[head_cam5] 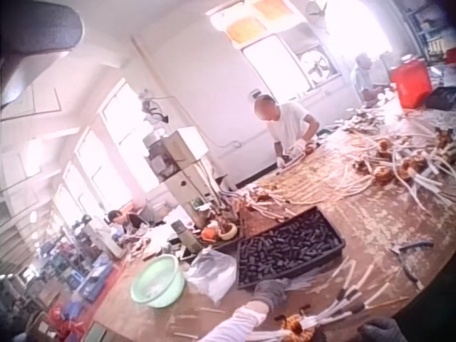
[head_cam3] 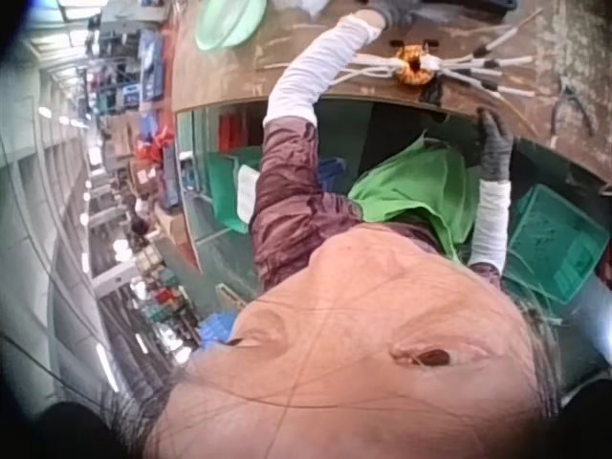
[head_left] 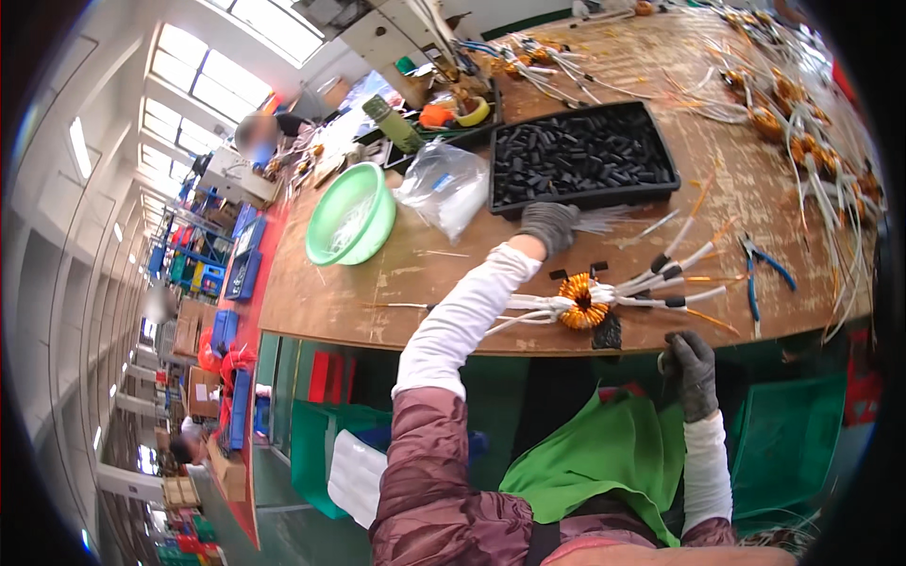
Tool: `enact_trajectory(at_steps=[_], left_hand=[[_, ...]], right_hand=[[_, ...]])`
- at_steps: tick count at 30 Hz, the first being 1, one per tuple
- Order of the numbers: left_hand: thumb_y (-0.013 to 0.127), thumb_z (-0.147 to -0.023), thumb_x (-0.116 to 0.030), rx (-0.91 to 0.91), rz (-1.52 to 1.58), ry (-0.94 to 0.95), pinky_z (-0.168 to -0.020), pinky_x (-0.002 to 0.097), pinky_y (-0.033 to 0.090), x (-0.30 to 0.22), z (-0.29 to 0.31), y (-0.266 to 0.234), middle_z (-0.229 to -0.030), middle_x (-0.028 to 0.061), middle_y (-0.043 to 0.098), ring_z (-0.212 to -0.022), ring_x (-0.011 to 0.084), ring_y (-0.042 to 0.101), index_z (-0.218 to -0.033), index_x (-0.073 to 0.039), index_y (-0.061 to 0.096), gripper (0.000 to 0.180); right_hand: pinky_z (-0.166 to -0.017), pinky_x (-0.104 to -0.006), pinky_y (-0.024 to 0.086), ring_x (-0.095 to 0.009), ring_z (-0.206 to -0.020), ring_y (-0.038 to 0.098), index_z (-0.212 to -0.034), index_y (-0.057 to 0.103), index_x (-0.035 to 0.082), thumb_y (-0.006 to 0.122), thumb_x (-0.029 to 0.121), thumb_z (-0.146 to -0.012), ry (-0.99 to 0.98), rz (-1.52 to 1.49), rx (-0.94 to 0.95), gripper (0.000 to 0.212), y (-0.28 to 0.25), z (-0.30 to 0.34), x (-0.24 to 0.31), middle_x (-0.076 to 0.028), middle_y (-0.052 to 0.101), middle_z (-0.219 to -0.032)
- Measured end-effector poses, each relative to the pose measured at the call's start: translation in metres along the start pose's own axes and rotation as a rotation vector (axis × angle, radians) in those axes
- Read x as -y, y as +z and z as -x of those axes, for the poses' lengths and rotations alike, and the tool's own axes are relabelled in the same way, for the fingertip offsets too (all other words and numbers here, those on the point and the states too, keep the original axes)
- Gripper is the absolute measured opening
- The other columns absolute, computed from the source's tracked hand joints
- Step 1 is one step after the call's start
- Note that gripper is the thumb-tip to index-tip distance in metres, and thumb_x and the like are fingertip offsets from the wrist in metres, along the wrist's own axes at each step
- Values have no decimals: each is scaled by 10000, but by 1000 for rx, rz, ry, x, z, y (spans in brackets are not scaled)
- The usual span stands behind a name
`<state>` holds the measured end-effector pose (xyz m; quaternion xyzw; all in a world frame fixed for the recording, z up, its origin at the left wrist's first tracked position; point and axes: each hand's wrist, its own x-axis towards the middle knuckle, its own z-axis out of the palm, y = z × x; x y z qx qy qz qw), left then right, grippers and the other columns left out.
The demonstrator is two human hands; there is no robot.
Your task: The person assembles wire harnesses and electronic components by hand at a workstation, securing them with fasteners and plastic sleeves. Pliers and wire cutters are used to manipulate the components.
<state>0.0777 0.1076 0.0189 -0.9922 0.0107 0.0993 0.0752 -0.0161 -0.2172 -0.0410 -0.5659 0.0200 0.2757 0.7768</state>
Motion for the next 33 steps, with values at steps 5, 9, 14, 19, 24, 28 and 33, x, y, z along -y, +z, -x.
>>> enact_trajectory(at_steps=[5, 9, 14, 19, 24, 28, 33], left_hand=[[579, -742, -174, -18, -99, -30, -655, 404, 512, -2, -6, 9, -840, 142, 661, -804, 294, 648, -923, -81, 637, 211], [559, -752, -153, -90, -128, 5, -622, 393, 514, -3, -10, 19, -811, 139, 664, -768, 278, 656, -857, -88, 663, 161], [520, -761, -153, -185, -126, 87, -572, 413, 506, -6, -13, 13, -799, 120, 667, -719, 281, 658, -872, -115, 681, 199], [536, -793, -317, -175, 180, 43, -632, 443, 481, 41, 15, -10, -755, 152, 637, -722, 325, 627, -831, -116, 645, 232], [591, -766, -276, -202, 270, 24, -663, 418, 455, 44, 18, -16, -805, 169, 624, -756, 344, 599, -912, -97, 650, 239], [611, -758, -279, -264, 287, 57, -658, 409, 452, 49, 19, -19, -796, 176, 623, -758, 344, 598, -915, -82, 646, 255], [609, -758, -285, -288, 407, 122, -649, 389, 456, 63, 32, -44, -774, 177, 624, -738, 333, 600, -881, -58, 647, 261]], right_hand=[[-470, -203, 384, -78, -529, 486, -917, 604, 13, 551, 154, -857, -59, 24, 51, 162, 6, -4, -2, -19, 550, -653], [-468, -204, 385, -80, -506, 482, -914, 603, 16, 553, 159, -854, -46, 55, 39, 163, 9, -6, 3, -17, 547, -632], [-468, -204, 385, -76, -505, 483, -905, 608, 24, 553, 166, -849, -35, 113, -28, 162, 6, -7, 3, -10, 543, -614], [-501, -201, 404, -73, -551, 504, -915, 611, 27, 559, 179, -847, 11, 204, 59, 174, 25, -2, 18, -9, 564, -673], [-528, -200, 415, -69, -584, 511, -938, 608, 21, 553, 196, -863, 31, 184, 135, 199, 28, 10, 24, -11, 574, -702], [-554, -203, 416, -64, -610, 511, -947, 608, 15, 546, 206, -873, -58, 293, 243, 214, 46, 11, 36, -10, 573, -699], [-638, -228, 447, -91, -720, 546, -1019, 582, -29, 562, 172, -846, -346, 385, 361, 266, 111, -32, 63, -44, 589, -816]])
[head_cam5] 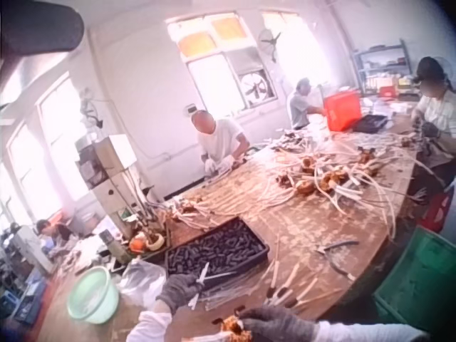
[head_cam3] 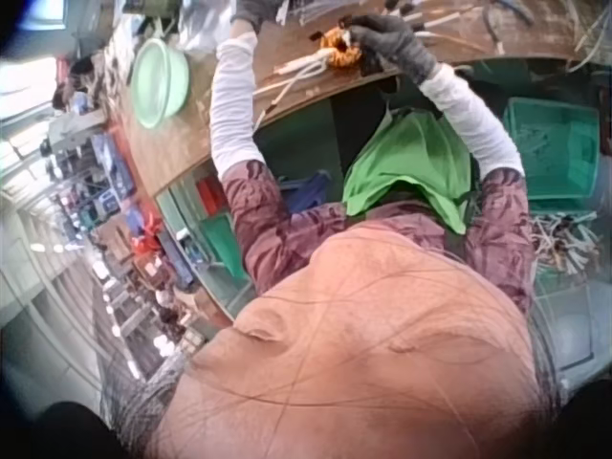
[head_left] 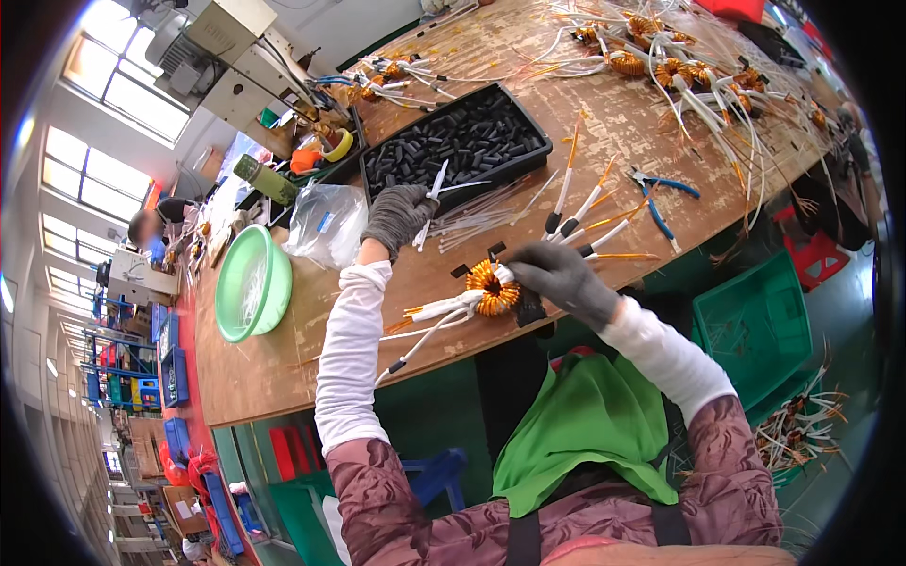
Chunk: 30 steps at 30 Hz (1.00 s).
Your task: The person assembles wire harnesses and electronic components by hand at a workstation, securing them with fasteners and plastic sleeves. Pliers and wire cutters are used to manipulate the components.
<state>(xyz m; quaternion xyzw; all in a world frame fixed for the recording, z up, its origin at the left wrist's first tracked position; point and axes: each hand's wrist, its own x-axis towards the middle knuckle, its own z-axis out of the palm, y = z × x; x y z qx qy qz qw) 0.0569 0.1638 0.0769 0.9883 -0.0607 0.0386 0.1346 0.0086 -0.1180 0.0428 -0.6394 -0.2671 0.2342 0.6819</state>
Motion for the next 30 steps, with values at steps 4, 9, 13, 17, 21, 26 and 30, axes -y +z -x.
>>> enact_trajectory(at_steps=[4, 9, 13, 17, 21, 26, 30], left_hand=[[617, -756, -285, 95, 201, -75, -614, 356, 457, -15, -9, -6, -739, 146, 632, -656, 274, 603, -862, -48, 657, 262], [632, -796, -215, 136, 574, -279, -482, 238, 415, -23, 11, -7, -659, 9, 594, -533, 83, 499, -895, -17, 657, 223], [625, -779, -205, 135, 579, -296, -495, 259, 437, -17, 12, 8, -659, 49, 607, -537, 111, 528, -934, -20, 658, 243], [627, -813, -288, 192, 760, -342, -415, 258, 375, -7, 22, 11, -600, 43, 565, -466, 103, 476, -871, -26, 662, 270], [569, -857, -347, 132, 836, -513, -387, 253, 337, -5, 28, 16, -530, 35, 499, -424, 114, 443, -832, -44, 661, 318], [569, -857, -339, 79, 912, -542, -389, 251, 337, -8, 35, 15, -517, 28, 484, -419, 116, 440, -864, -43, 663, 311], [586, -850, -322, 87, 917, -348, -403, 213, 343, -33, 38, 13, -555, -4, 502, -448, 80, 442, -920, -29, 659, 309]], right_hand=[[-804, -312, 459, -204, -929, 578, -1103, 536, -28, 599, 207, -789, -129, 205, -199, 398, 24, -74, -37, -156, 611, -990], [-726, -288, 480, -180, -823, 600, -1020, 569, 10, 595, 233, -821, -4, -29, -91, 300, 66, -110, -40, -98, 622, -855], [-511, -285, 487, -141, -573, 579, -896, 565, 64, 578, 259, -854, 182, -606, -98, 200, 86, -114, -50, -43, 592, -699], [-430, -273, 450, -140, -470, 511, -881, 544, 71, 518, 256, -877, 300, -638, -81, 187, 82, -102, -47, -28, 524, -609], [-413, -270, 403, -126, -457, 478, -892, 572, 55, 491, 248, -880, 425, -664, -78, 209, 71, -97, -46, -25, 502, -593], [-420, -263, 401, -120, -460, 481, -916, 588, 40, 504, 242, -890, 369, -649, -73, 220, 63, -80, -36, -27, 524, -608], [-426, -251, 416, -114, -464, 498, -948, 589, 37, 521, 244, -890, 291, -664, -49, 225, 54, -67, -38, -46, 561, -642]])
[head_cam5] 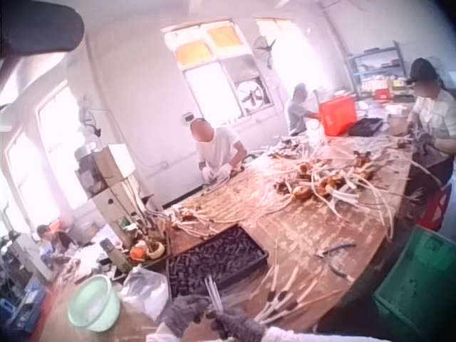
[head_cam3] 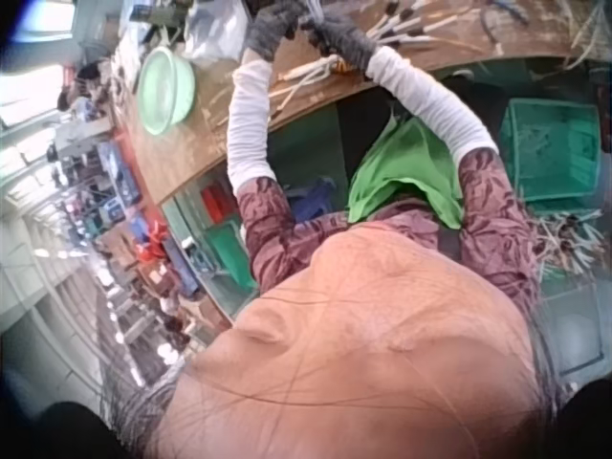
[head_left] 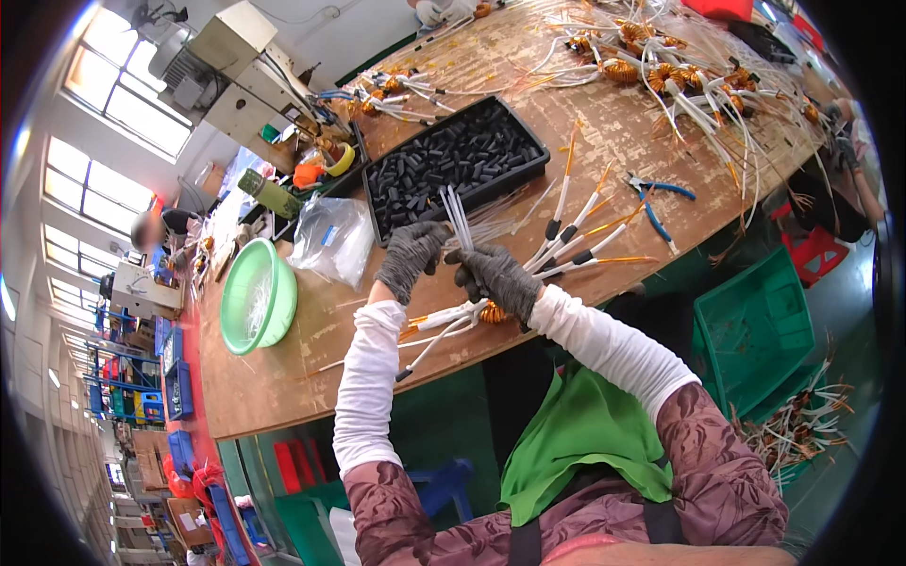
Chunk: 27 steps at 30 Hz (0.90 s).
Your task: The person assembles wire harnesses and electronic components by hand at a workstation, securing them with fasteners and plastic sleeves. Pliers and wire cutters are used to manipulate the components.
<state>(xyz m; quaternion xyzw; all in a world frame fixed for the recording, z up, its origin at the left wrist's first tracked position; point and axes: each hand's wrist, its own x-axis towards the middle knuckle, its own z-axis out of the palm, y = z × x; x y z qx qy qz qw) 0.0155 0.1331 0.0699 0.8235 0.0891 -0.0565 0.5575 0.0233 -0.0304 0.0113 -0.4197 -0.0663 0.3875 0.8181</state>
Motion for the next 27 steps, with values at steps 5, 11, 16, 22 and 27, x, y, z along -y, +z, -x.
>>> enact_trajectory(at_steps=[5, 11, 16, 22, 27], left_hand=[[660, -804, -257, 11, 63, -6, -400, 200, 343, -16, 10, 20, -560, -8, 529, -444, 66, 452, -857, -34, 658, 228], [637, -816, -165, -138, 202, 131, -393, 204, 345, -24, 25, 37, -541, -5, 510, -423, 65, 437, -823, -6, 634, 160], [627, -828, -136, -226, 579, 305, -409, 218, 365, -25, 31, 41, -553, 13, 533, -428, 82, 458, -830, -4, 633, 132], [622, -836, -158, -258, 574, 346, -442, 219, 378, -28, 32, 60, -536, 2, 509, -448, 70, 446, -829, -34, 638, 126], [629, -832, -168, -251, 568, 317, -448, 209, 371, -28, 36, 80, -538, -10, 504, -454, 61, 442, -794, -39, 626, 134]], right_hand=[[-443, -247, 437, -121, -481, 529, -956, 586, 38, 537, 264, -883, -24, 39, 30, 243, 0, 24, 10, -65, 589, -660], [-576, -256, 509, -141, -677, 621, -991, 577, 37, 479, 237, -920, -199, 14, -62, 233, -22, 38, 14, -71, 640, -793], [-518, -220, 449, -85, -577, 530, -948, 604, 36, 495, 191, -901, -333, 48, -134, 196, -36, 58, 25, -32, 598, -723], [-340, -180, 255, -59, -373, 341, -941, 607, -9, 462, 261, -914, -136, -28, -70, 307, -48, 91, 33, 29, 409, -507], [-350, -184, 258, -56, -378, 333, -962, 603, 3, 444, 300, -926, -92, -116, 6, 338, -53, 108, 29, 28, 394, -494]])
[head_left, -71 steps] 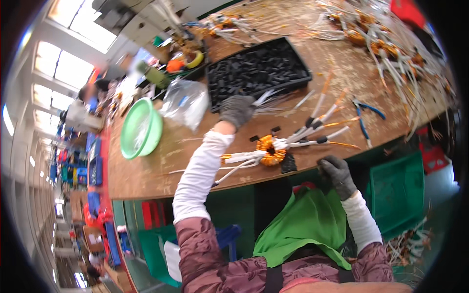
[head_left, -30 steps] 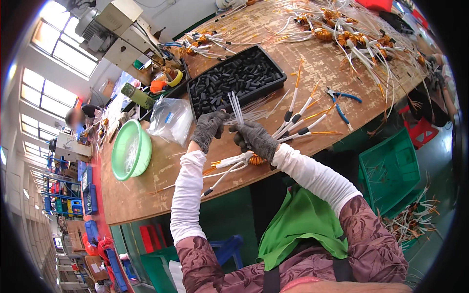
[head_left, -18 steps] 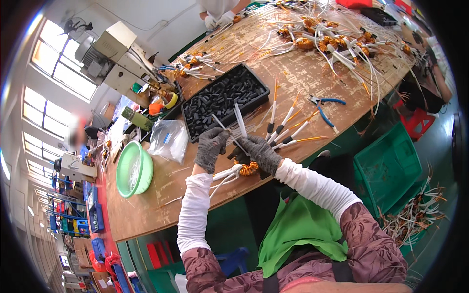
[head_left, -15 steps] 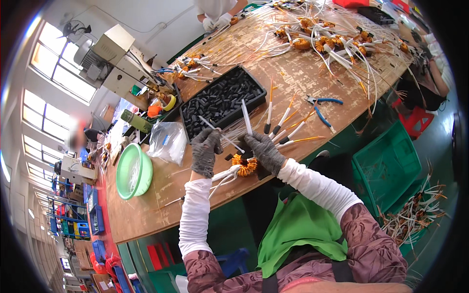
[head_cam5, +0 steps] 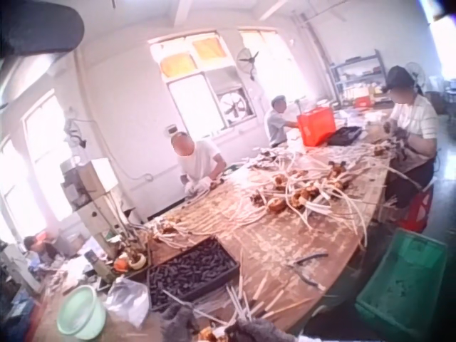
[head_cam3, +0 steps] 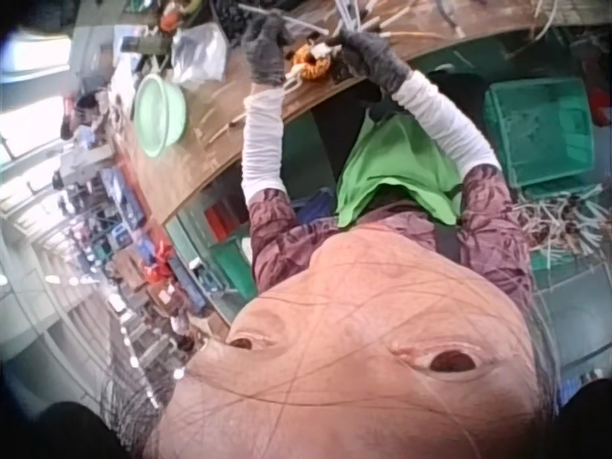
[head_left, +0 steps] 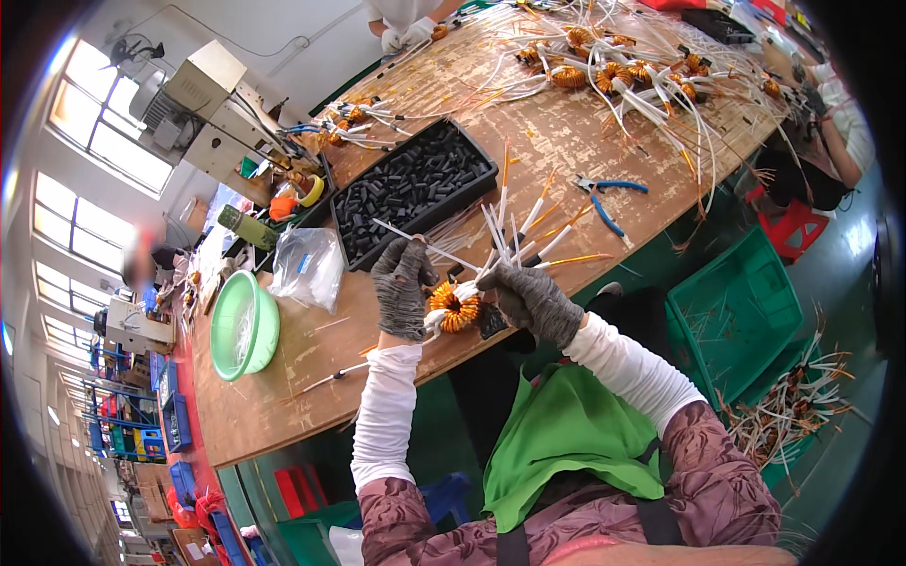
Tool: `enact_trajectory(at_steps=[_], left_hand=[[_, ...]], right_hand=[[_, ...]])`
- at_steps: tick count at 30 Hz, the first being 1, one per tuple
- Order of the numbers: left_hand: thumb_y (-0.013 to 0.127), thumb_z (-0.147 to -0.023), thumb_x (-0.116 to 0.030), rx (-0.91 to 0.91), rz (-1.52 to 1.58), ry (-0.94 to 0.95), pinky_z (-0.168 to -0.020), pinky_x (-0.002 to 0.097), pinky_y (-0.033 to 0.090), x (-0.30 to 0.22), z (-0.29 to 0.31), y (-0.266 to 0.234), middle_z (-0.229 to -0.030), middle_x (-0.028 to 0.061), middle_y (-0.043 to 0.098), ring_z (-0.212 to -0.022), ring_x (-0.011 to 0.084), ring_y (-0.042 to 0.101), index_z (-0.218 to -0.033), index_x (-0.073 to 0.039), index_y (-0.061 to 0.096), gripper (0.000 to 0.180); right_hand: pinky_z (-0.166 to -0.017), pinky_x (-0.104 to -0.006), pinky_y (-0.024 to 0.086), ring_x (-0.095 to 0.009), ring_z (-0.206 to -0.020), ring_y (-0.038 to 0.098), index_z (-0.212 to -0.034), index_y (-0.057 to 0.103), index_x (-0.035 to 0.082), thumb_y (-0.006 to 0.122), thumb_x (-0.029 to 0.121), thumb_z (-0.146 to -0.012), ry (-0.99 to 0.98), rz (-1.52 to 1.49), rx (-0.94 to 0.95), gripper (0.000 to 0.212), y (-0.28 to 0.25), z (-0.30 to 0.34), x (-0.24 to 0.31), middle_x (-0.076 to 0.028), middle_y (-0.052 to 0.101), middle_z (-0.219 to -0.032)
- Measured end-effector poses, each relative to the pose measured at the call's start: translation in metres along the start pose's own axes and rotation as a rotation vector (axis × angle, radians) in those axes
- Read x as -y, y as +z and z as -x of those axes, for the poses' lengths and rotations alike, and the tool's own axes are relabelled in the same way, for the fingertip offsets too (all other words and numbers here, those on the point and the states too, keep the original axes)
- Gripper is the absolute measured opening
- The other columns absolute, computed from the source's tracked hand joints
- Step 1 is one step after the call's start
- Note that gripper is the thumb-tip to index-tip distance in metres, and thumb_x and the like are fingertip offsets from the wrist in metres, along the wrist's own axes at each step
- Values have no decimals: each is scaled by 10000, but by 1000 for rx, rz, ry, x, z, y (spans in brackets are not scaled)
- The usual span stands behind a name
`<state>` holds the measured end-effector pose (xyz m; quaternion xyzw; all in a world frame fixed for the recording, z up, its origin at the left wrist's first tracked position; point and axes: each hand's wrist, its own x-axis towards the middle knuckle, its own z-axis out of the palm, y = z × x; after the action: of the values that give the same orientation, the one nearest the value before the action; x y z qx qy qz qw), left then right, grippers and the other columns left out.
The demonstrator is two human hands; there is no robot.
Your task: The person assembles wire harnesses and electronic components by hand at a workstation, securing them with fasteners and plastic sleeves. Pliers and wire cutters are used to manipulate the components.
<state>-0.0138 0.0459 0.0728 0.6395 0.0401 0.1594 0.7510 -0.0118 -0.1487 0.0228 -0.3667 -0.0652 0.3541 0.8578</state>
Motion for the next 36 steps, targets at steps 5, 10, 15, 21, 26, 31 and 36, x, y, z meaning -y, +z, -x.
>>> enact_trajectory(at_steps=[5, 10, 15, 21, 26, 31, 36], left_hand=[[635, -827, -157, 30, 24, -41, -423, 218, 374, 18, 3, -2, -538, 9, 519, -442, 76, 465, -823, -42, 614, 117], [608, -839, -121, -44, -19, 46, -425, 209, 359, 11, 3, 7, -548, 5, 519, -456, 75, 470, -816, -41, 614, 83], [615, -837, -127, -78, 148, -51, -437, 220, 367, 32, -3, -4, -554, 10, 528, -473, 83, 480, -824, -46, 619, 82], [587, -857, -151, -56, 64, -32, -449, 215, 375, 33, 9, 7, -557, 1, 513, -470, 74, 464, -816, -43, 608, 118], [585, -862, -164, 0, -23, -71, -473, 209, 376, 37, 27, 8, -570, 5, 526, -484, 69, 469, -829, -38, 614, 133], [587, -862, -149, 108, 30, -115, -506, 204, 390, 31, 47, 15, -635, 11, 554, -543, 73, 500, -928, -1, 608, 163], [550, -888, -166, 234, -141, -122, -568, 215, 420, 26, 63, 20, -687, 31, 583, -604, 87, 520, -986, -1, 605, 200]], right_hand=[[-372, -188, 260, -51, -395, 340, -948, 602, 18, 431, 338, -929, 37, 53, 4, 363, 2, 8, 1, 31, 396, -502], [-370, -191, 251, -48, -399, 336, -936, 610, 43, 450, 364, -913, -52, -3, 51, 359, -5, 10, -4, 43, 393, -512], [-340, -184, 248, -47, -370, 309, -956, 612, 24, 448, 362, -916, 31, 23, -8, 377, -17, 9, -3, 40, 377, -499], [-340, -184, 249, -45, -369, 312, -961, 613, 25, 423, 378, -923, 34, 112, -35, 403, -14, 8, -1, 37, 379, -497], [-366, -174, 264, -35, -404, 339, -948, 610, 34, 489, 309, -905, 86, 54, -48, 304, -8, 16, -7, 48, 397, -517], [-430, -173, 338, -22, -496, 432, -891, 624, 33, 593, 221, -852, -44, 400, -193, 195, -21, 26, -23, 41, 493, -586], [-460, -185, 363, -32, -518, 454, -880, 637, 32, 625, 202, -834, -91, 515, -298, 176, -34, 35, -37, 38, 510, -606]])
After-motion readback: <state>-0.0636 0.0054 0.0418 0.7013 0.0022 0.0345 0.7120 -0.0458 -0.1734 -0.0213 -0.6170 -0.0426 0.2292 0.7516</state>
